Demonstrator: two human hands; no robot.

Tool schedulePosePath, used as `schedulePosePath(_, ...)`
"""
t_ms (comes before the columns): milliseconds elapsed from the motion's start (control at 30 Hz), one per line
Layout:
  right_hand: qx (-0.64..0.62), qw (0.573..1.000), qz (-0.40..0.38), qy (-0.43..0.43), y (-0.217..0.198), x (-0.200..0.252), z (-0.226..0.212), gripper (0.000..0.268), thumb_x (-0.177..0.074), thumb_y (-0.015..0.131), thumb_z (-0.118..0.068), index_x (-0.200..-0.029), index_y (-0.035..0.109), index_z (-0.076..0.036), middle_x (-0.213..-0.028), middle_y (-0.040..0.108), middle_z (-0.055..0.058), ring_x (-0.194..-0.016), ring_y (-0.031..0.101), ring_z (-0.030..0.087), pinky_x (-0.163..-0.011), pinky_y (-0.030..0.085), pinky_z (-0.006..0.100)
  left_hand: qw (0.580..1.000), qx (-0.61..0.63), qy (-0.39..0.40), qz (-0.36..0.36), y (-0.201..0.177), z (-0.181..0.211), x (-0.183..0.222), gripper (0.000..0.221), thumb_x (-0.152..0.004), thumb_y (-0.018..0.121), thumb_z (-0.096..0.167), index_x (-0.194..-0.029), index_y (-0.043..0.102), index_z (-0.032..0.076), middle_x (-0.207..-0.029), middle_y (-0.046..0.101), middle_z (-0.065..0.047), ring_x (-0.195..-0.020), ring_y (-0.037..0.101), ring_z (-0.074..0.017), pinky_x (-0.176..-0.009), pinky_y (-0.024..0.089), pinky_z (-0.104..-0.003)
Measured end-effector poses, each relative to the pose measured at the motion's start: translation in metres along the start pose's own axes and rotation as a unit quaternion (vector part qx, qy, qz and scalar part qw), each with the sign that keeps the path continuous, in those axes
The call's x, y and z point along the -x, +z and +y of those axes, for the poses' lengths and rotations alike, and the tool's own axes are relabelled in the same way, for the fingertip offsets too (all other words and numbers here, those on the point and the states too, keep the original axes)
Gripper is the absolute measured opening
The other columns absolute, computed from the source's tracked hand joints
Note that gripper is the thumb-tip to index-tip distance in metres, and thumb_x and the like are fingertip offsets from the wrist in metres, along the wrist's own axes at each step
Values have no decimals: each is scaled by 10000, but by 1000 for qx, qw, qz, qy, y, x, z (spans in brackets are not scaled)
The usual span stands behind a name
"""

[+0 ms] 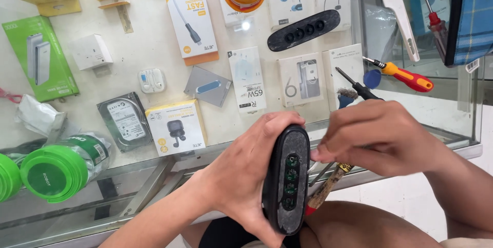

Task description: Disassembling a portable electronic device using screwdrivers and pry tools on a repair bench

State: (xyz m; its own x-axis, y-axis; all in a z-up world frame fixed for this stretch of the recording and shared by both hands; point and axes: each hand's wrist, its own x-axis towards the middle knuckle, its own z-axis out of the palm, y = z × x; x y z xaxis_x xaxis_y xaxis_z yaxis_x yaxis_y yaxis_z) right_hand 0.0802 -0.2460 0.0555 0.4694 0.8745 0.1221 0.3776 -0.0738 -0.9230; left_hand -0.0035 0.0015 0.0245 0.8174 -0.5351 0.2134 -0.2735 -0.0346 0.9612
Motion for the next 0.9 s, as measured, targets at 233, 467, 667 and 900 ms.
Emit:
schedulePosePath(233,140,984,111,23,30,14,-18,157,-881,740,-77,-792,624,-18,-691,622,94,-525,583,184,-482,462,257,998,-14,4,69,15,-6,6,1209,-592,744,672,-1423,281,-73,-1367,458,-221,-1354,541,-427,-1234,444,-499)
schedulePosePath(467,345,899,252,-98,70,39,-8,107,-905,668,70,-1009,694,58,-868,648,177,-599,618,217,-519,538,299,984,-75,-3,162,26,-6,10,1246,-552,821,647,-1413,299,-87,-1339,477,-231,-1316,554,-421,-1206,459,-491)
schedulePosePath(667,78,996,43,-22,3,0,-9,79,-903,704,-106,-866,713,-36,-765,658,78,-579,636,182,-500,524,258,999,13,22,41,14,-4,9,1129,-693,650,697,-1435,271,-64,-1355,473,-227,-1325,564,-421,-1172,494,-485)
schedulePosePath(900,-25,989,-90,110,-14,-6,9,112,-893,760,-280,-880,774,-170,-716,711,-68,-560,612,109,-502,456,254,999,22,26,0,16,-7,9,1141,-731,558,737,-1434,250,-107,-1375,452,-244,-1309,562,-426,-1155,489,-480)
